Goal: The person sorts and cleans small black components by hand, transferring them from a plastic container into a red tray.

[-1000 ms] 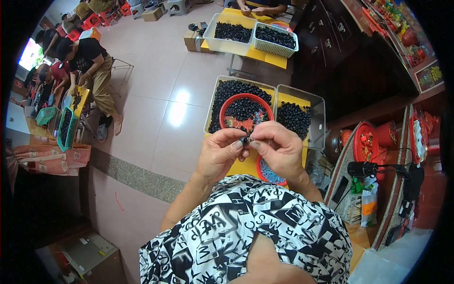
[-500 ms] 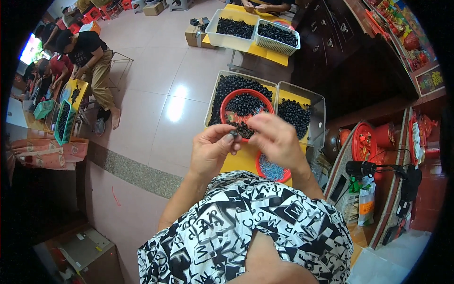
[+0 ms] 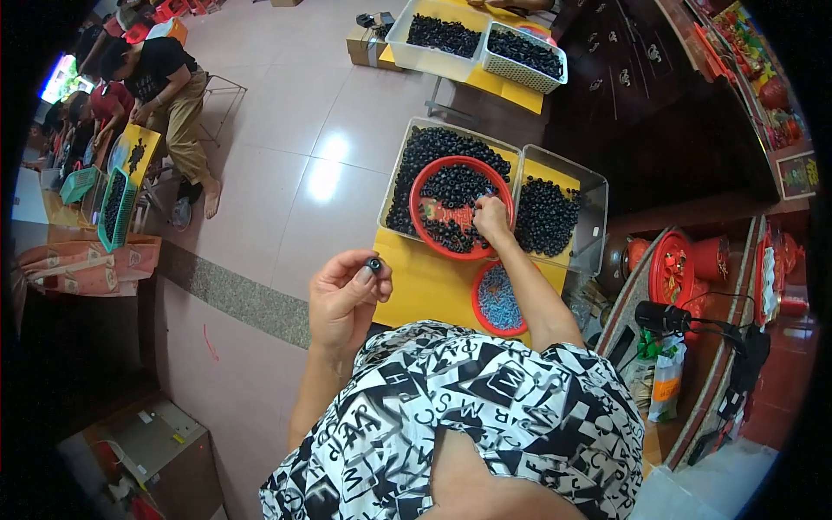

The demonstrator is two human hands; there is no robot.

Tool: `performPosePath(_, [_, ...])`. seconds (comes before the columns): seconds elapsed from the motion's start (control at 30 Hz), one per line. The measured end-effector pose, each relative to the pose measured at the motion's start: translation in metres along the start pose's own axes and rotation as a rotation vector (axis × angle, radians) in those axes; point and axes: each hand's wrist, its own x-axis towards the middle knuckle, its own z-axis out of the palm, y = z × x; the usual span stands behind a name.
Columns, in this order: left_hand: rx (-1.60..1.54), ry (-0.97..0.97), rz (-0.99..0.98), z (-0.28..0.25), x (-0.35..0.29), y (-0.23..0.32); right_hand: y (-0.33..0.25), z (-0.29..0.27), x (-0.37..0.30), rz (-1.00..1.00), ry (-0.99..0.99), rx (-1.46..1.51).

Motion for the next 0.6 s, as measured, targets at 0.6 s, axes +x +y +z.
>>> performPosePath(0.6, [0.007, 0.098, 0.023, -0.01, 0.003, 0.006, -0.021, 0.029, 0.006, -0.055, -0.017, -0.101])
